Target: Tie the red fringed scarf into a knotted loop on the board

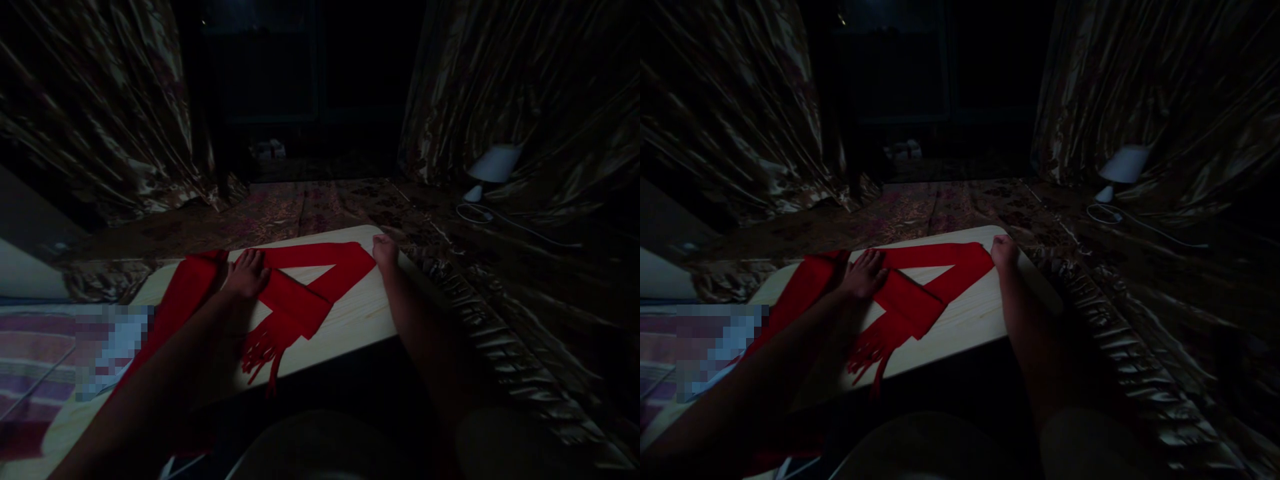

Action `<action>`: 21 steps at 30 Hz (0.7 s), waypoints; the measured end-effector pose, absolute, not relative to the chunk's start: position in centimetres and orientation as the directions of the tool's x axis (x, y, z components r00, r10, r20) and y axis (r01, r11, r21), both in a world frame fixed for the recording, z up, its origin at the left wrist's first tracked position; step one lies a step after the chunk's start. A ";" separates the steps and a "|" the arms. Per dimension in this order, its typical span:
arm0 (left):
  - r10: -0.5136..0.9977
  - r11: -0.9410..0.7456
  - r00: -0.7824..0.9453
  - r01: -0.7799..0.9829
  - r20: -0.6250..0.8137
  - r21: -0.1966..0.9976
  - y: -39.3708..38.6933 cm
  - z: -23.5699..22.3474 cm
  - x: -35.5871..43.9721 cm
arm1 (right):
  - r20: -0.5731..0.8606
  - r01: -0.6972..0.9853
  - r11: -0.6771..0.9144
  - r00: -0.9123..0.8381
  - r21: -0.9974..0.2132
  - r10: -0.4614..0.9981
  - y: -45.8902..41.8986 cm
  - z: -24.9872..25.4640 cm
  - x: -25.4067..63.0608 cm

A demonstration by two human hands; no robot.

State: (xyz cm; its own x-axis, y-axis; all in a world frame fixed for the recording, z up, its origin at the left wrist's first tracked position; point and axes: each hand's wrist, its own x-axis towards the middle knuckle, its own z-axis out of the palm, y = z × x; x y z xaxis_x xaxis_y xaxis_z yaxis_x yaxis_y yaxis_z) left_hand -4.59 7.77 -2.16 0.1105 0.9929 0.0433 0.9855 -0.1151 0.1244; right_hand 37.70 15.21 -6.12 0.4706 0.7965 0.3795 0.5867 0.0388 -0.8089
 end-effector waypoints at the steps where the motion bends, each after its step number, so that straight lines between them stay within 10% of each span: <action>1: 0.991 -0.124 0.118 0.984 0.056 0.129 6.9 -2.2 -4.6 | 0.360 0.574 0.018 0.488 -0.819 0.795 15.1 -6.0 37.5; 21: 0.960 -0.147 0.095 0.971 0.262 0.187 -1.7 -3.6 -5.3 | 0.346 0.687 -0.045 0.420 -0.726 0.839 14.0 -4.9 36.3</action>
